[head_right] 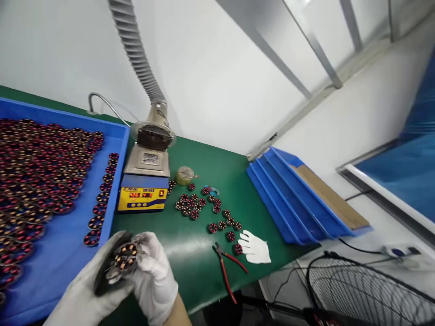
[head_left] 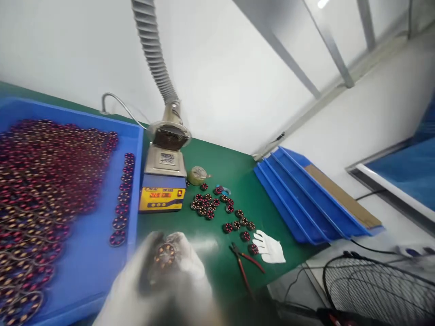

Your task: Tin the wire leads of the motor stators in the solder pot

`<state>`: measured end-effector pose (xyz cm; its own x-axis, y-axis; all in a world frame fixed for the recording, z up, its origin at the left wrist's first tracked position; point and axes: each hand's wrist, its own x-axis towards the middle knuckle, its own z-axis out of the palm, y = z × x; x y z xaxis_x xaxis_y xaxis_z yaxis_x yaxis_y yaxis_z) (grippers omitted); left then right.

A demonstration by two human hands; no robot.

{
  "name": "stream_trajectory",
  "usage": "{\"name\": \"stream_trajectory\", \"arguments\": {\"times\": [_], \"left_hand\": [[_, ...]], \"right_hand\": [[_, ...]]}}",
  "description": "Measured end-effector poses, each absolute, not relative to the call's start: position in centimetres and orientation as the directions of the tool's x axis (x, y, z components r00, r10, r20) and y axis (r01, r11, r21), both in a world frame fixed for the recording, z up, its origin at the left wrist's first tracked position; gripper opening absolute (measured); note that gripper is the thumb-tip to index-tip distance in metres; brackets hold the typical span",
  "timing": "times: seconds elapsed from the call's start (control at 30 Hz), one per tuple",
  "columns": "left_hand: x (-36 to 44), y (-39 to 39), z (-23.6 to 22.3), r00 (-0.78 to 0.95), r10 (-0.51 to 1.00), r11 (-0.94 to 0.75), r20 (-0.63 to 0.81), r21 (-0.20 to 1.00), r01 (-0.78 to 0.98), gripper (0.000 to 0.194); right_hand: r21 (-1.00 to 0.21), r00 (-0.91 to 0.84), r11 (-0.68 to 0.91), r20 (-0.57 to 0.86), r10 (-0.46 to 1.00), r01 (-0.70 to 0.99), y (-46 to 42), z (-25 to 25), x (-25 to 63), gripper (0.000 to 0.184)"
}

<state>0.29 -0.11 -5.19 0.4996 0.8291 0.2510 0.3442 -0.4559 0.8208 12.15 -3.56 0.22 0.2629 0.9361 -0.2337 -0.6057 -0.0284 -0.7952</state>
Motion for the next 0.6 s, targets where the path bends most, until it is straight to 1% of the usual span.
{"name": "stream_trajectory", "arguments": {"times": [0.03, 0.07, 0.1, 0.13, 0.2, 0.3, 0.33, 0.43, 0.47, 0.53, 0.6], "left_hand": [[1.6, 0.1, -4.7, 0.513, 0.817, -0.474, 0.264, 0.814, 0.336, 0.06], [2.8, 0.0, -4.1, 0.516, 0.801, -0.498, 0.304, 0.816, 0.293, 0.044], [3.9, -0.2, -3.5, 0.498, 0.771, -0.563, 0.398, 0.79, 0.24, 0.03], [4.6, -0.5, -2.9, 0.484, 0.752, -0.604, 0.448, 0.762, 0.234, 0.024], [5.6, -1.3, -2.1, 0.506, 0.731, -0.636, 0.457, 0.724, 0.266, 0.025], [6.1, -2.6, -1.8, 0.585, 0.697, -0.676, 0.414, 0.651, 0.344, 0.052], [6.2, -3.0, -1.8, 0.605, 0.678, -0.703, 0.417, 0.607, 0.37, 0.054], [6.8, -3.7, -1.6, 0.632, 0.591, -0.805, 0.501, 0.415, 0.424, 0.035], [7.1, -3.9, -1.4, 0.628, 0.568, -0.823, 0.532, 0.366, 0.435, 0.031], [7.7, -4.2, -1.1, 0.615, 0.544, -0.837, 0.57, 0.323, 0.441, 0.029], [8.0, -4.4, -0.9, 0.613, 0.551, -0.834, 0.567, 0.352, 0.424, 0.028]], "right_hand": [[-0.802, 0.299, -0.01, -0.234, 0.925, -0.597, -4.3, 0.1, 12.5, 0.031], [-0.803, 0.328, 0.009, -0.232, 0.916, -0.595, -5.0, 0.0, 12.9, 0.029], [-0.798, 0.347, 0.029, -0.228, 0.91, -0.602, -5.7, 0.0, 13.3, 0.027], [-0.785, 0.354, 0.046, -0.224, 0.908, -0.617, -6.3, 0.0, 13.7, 0.026], [-0.755, 0.354, 0.059, -0.235, 0.905, -0.652, -7.4, -0.1, 14.8, 0.024], [-0.742, 0.361, 0.033, -0.286, 0.887, -0.669, -8.4, -0.3, 16.7, 0.023], [-0.752, 0.367, 0.02, -0.298, 0.881, -0.659, -8.6, -0.4, 17.3, 0.024], [-0.777, 0.38, 0.005, -0.302, 0.874, -0.629, -8.7, -0.6, 18.5, 0.024], [-0.772, 0.368, -0.002, -0.305, 0.878, -0.636, -8.7, -0.7, 18.8, 0.024], [-0.733, 0.312, -0.025, -0.321, 0.894, -0.68, -8.5, -0.7, 19.3, 0.023], [-0.678, 0.275, -0.025, -0.331, 0.902, -0.735, -8.4, -0.5, 20.4, 0.019]]}}
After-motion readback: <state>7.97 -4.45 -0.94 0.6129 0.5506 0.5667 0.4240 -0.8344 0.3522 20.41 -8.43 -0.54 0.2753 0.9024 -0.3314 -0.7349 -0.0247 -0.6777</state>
